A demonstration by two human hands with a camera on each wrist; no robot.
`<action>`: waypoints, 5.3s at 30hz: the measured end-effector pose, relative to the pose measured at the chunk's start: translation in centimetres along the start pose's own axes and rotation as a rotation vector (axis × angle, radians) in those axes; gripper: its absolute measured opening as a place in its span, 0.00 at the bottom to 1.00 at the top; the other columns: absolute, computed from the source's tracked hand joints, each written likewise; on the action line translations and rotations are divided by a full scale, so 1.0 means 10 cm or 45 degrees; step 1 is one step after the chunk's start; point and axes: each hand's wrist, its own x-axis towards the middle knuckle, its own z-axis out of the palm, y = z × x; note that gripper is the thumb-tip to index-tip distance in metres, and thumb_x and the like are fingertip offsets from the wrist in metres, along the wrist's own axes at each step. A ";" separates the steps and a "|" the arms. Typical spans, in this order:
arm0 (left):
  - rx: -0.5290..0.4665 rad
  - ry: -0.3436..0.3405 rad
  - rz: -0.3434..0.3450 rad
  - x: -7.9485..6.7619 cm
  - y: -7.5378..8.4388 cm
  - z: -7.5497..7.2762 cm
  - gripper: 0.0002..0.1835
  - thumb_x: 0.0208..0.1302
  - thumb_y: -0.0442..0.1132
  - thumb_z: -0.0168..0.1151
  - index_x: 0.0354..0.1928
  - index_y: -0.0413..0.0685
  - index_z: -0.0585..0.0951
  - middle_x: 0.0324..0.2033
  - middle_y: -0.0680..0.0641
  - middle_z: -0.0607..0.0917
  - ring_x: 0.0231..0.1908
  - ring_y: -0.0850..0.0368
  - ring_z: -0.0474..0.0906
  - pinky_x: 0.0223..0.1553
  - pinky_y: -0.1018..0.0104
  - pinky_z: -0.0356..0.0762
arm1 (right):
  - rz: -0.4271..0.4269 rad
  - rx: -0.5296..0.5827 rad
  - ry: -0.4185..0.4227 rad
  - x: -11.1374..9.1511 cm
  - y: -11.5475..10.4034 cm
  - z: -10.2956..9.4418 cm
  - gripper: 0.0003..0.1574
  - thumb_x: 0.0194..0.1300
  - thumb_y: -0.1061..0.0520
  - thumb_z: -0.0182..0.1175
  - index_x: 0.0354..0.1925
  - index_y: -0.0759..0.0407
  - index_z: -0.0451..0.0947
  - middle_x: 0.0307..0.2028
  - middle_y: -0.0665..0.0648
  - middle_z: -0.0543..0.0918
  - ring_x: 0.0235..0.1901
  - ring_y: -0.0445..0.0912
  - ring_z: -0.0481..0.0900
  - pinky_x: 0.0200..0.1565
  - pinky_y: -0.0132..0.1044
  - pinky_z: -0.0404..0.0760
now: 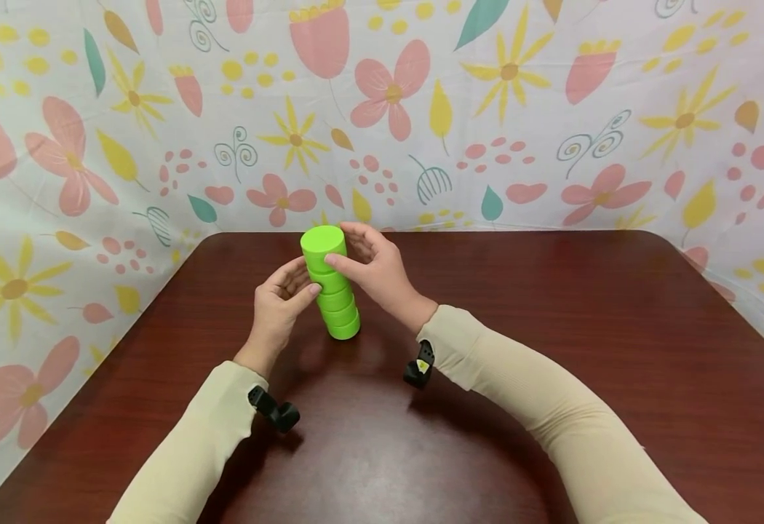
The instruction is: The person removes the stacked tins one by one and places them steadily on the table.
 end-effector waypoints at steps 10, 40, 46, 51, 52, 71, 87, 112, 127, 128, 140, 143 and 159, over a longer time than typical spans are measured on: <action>0.033 -0.016 -0.020 -0.02 -0.06 0.05 0.24 0.56 0.23 0.60 0.57 0.31 0.72 0.43 0.59 0.82 0.46 0.62 0.79 0.48 0.70 0.76 | 0.009 0.052 0.009 0.05 -0.05 0.05 0.31 0.58 0.61 0.63 0.59 0.65 0.68 0.53 0.62 0.77 0.52 0.49 0.77 0.53 0.37 0.75; 0.037 -0.023 0.026 0.03 -0.06 0.07 0.23 0.54 0.21 0.61 0.55 0.28 0.73 0.39 0.60 0.84 0.42 0.63 0.80 0.45 0.71 0.77 | -0.026 0.120 0.104 0.10 -0.17 -0.06 0.30 0.53 0.65 0.65 0.55 0.66 0.70 0.48 0.63 0.79 0.44 0.46 0.80 0.45 0.35 0.79; 0.019 -0.026 0.033 0.01 -0.05 0.07 0.23 0.53 0.20 0.60 0.54 0.28 0.73 0.38 0.59 0.84 0.40 0.63 0.80 0.43 0.72 0.77 | -0.060 0.111 0.155 0.05 -0.19 -0.21 0.31 0.52 0.66 0.65 0.55 0.67 0.70 0.47 0.63 0.79 0.43 0.44 0.78 0.44 0.34 0.78; -0.004 -0.002 0.040 0.01 -0.04 0.06 0.23 0.52 0.18 0.60 0.54 0.26 0.73 0.38 0.59 0.84 0.40 0.63 0.80 0.43 0.72 0.77 | -0.041 0.070 0.166 0.00 -0.16 -0.29 0.31 0.53 0.65 0.66 0.56 0.65 0.70 0.49 0.61 0.79 0.45 0.45 0.78 0.43 0.33 0.79; -0.006 -0.004 0.037 0.01 -0.04 0.06 0.23 0.52 0.18 0.60 0.54 0.25 0.73 0.38 0.59 0.84 0.40 0.64 0.80 0.43 0.73 0.77 | -0.030 0.057 0.174 -0.02 -0.14 -0.30 0.31 0.53 0.64 0.66 0.56 0.64 0.70 0.49 0.61 0.79 0.45 0.45 0.78 0.42 0.33 0.79; 0.011 -0.047 0.031 0.06 -0.07 0.05 0.24 0.53 0.20 0.61 0.54 0.27 0.73 0.39 0.59 0.84 0.42 0.63 0.79 0.46 0.71 0.76 | 0.211 0.015 0.196 -0.43 0.25 -0.37 0.32 0.51 0.64 0.68 0.55 0.61 0.70 0.50 0.60 0.79 0.48 0.45 0.78 0.41 0.29 0.79; 0.000 -0.048 0.016 0.07 -0.08 0.03 0.24 0.52 0.20 0.61 0.54 0.26 0.72 0.39 0.60 0.84 0.42 0.62 0.79 0.46 0.70 0.76 | 0.398 0.017 0.186 -0.63 0.48 -0.42 0.33 0.50 0.65 0.68 0.55 0.64 0.70 0.50 0.63 0.78 0.45 0.42 0.78 0.40 0.28 0.79; -0.039 -0.030 0.011 0.07 -0.10 0.04 0.25 0.52 0.19 0.60 0.55 0.25 0.71 0.39 0.59 0.84 0.41 0.63 0.79 0.46 0.71 0.76 | 0.596 -0.092 0.097 -0.73 0.69 -0.44 0.34 0.52 0.64 0.67 0.57 0.65 0.67 0.52 0.63 0.75 0.52 0.52 0.76 0.41 0.27 0.77; -0.033 -0.035 0.022 0.07 -0.11 0.04 0.24 0.52 0.20 0.60 0.55 0.26 0.72 0.39 0.60 0.84 0.41 0.63 0.79 0.45 0.72 0.76 | 0.650 -0.160 0.024 -0.73 0.68 -0.43 0.33 0.52 0.62 0.68 0.56 0.62 0.68 0.51 0.62 0.76 0.52 0.52 0.76 0.41 0.30 0.77; -0.031 -0.035 0.020 0.07 -0.11 0.04 0.24 0.52 0.20 0.60 0.55 0.26 0.72 0.39 0.60 0.84 0.41 0.64 0.79 0.45 0.72 0.76 | 0.656 -0.170 0.024 -0.74 0.67 -0.43 0.34 0.51 0.62 0.69 0.56 0.63 0.68 0.51 0.62 0.76 0.53 0.52 0.75 0.42 0.31 0.77; -0.028 -0.036 0.020 0.07 -0.10 0.04 0.24 0.53 0.21 0.60 0.55 0.27 0.72 0.39 0.59 0.84 0.42 0.63 0.79 0.45 0.71 0.76 | 0.671 -0.188 0.032 -0.74 0.70 -0.47 0.35 0.50 0.64 0.69 0.56 0.63 0.68 0.52 0.62 0.75 0.54 0.52 0.74 0.44 0.31 0.77; -0.029 -0.026 0.012 0.06 -0.10 0.04 0.24 0.53 0.21 0.60 0.55 0.27 0.72 0.39 0.59 0.84 0.41 0.63 0.79 0.44 0.72 0.76 | 0.671 -0.183 0.029 -0.75 0.69 -0.47 0.35 0.50 0.64 0.69 0.56 0.64 0.68 0.52 0.62 0.75 0.54 0.52 0.74 0.45 0.32 0.77; -0.047 -0.011 -0.015 0.05 -0.14 0.05 0.25 0.53 0.20 0.59 0.56 0.27 0.71 0.40 0.58 0.83 0.42 0.62 0.79 0.43 0.72 0.76 | 0.563 -0.064 0.024 -0.58 0.47 -0.52 0.38 0.55 0.62 0.66 0.61 0.65 0.62 0.61 0.65 0.68 0.64 0.54 0.64 0.58 0.46 0.70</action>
